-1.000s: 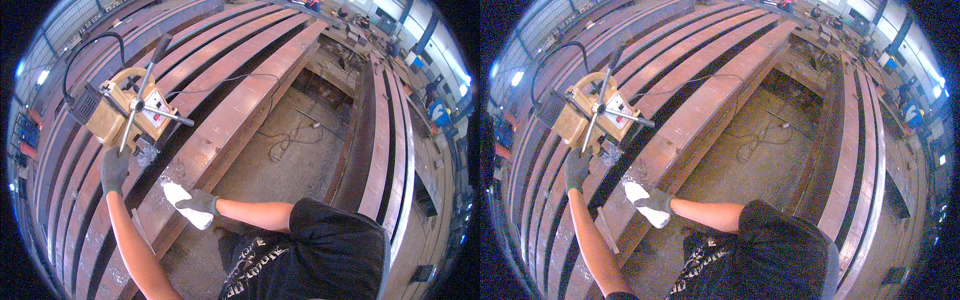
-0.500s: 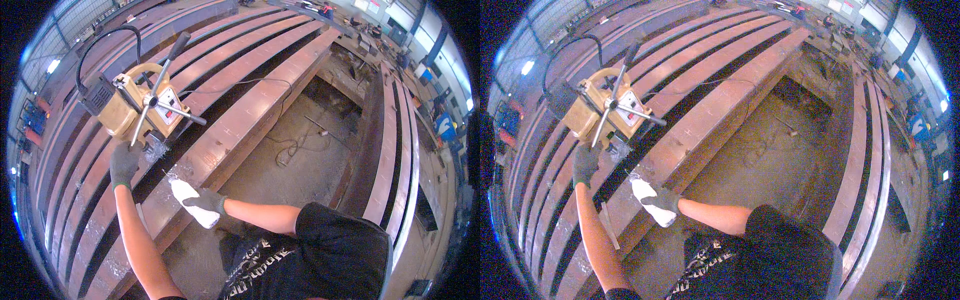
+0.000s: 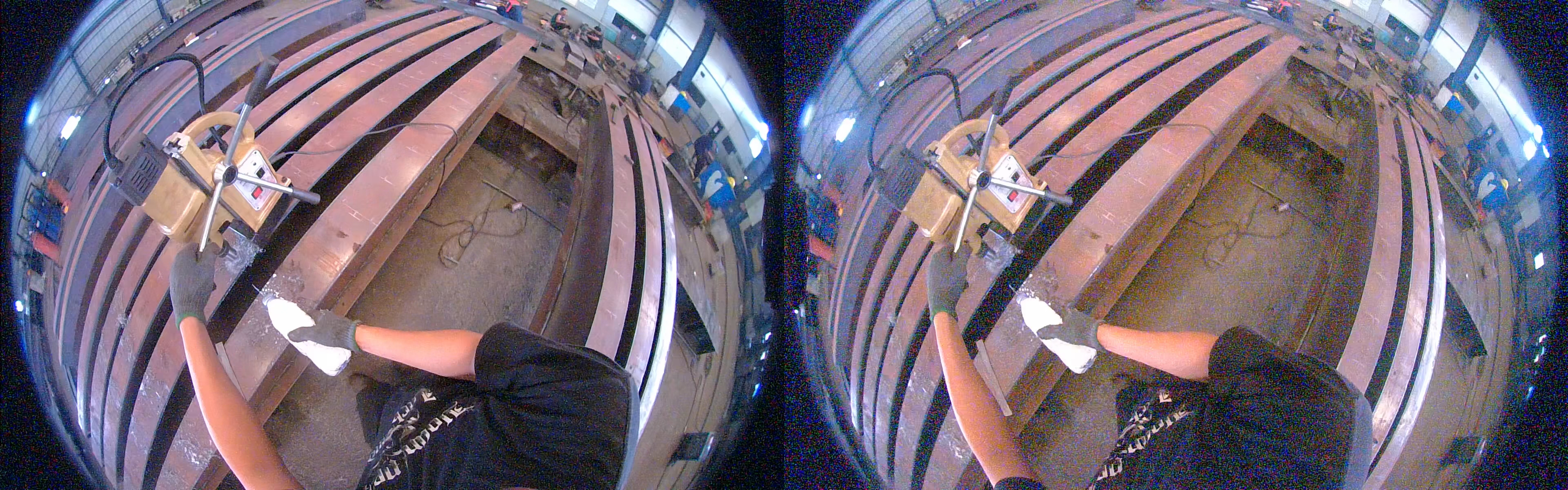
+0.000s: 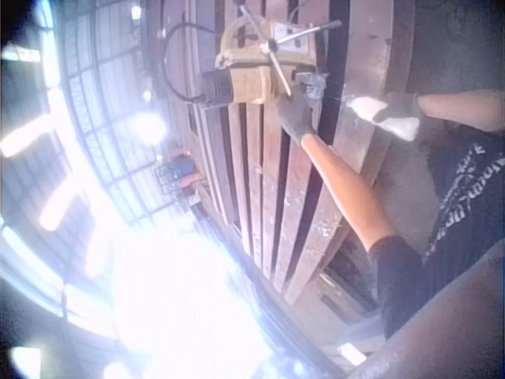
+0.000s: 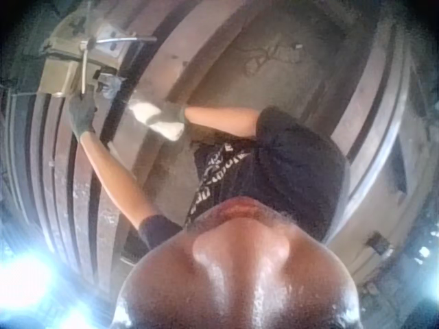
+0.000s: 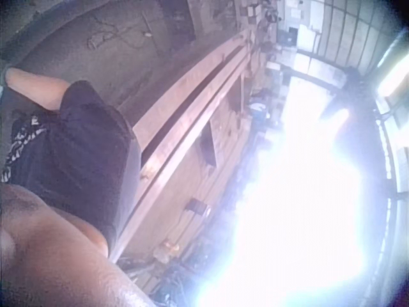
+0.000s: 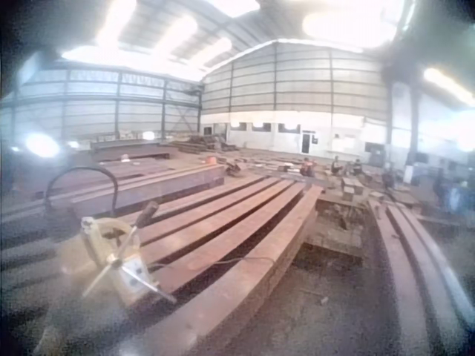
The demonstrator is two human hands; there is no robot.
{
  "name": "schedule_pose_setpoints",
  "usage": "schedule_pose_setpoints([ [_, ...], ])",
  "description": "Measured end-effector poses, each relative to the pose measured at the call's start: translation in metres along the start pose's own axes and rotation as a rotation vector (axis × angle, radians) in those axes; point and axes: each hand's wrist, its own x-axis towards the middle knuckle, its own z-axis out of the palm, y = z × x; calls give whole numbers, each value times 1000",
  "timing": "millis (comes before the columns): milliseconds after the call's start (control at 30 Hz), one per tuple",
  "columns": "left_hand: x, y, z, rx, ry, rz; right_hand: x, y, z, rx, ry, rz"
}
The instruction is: The person uses a handheld drill to create holes in a large metal sheet. They repeatedly apply a liquid from a white bottle to the drilling area, likely as a coolant or lubricant, while operating the drill with both hands.
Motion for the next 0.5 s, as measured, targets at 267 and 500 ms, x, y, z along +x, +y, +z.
schedule_pose_setpoints([
  [267,0,-42,64,-11,73,21,0,11,-15,-73,-236,242],
  [500,46,93,-101,450,92,261,-8,28,-64,-8,166,-214],
])
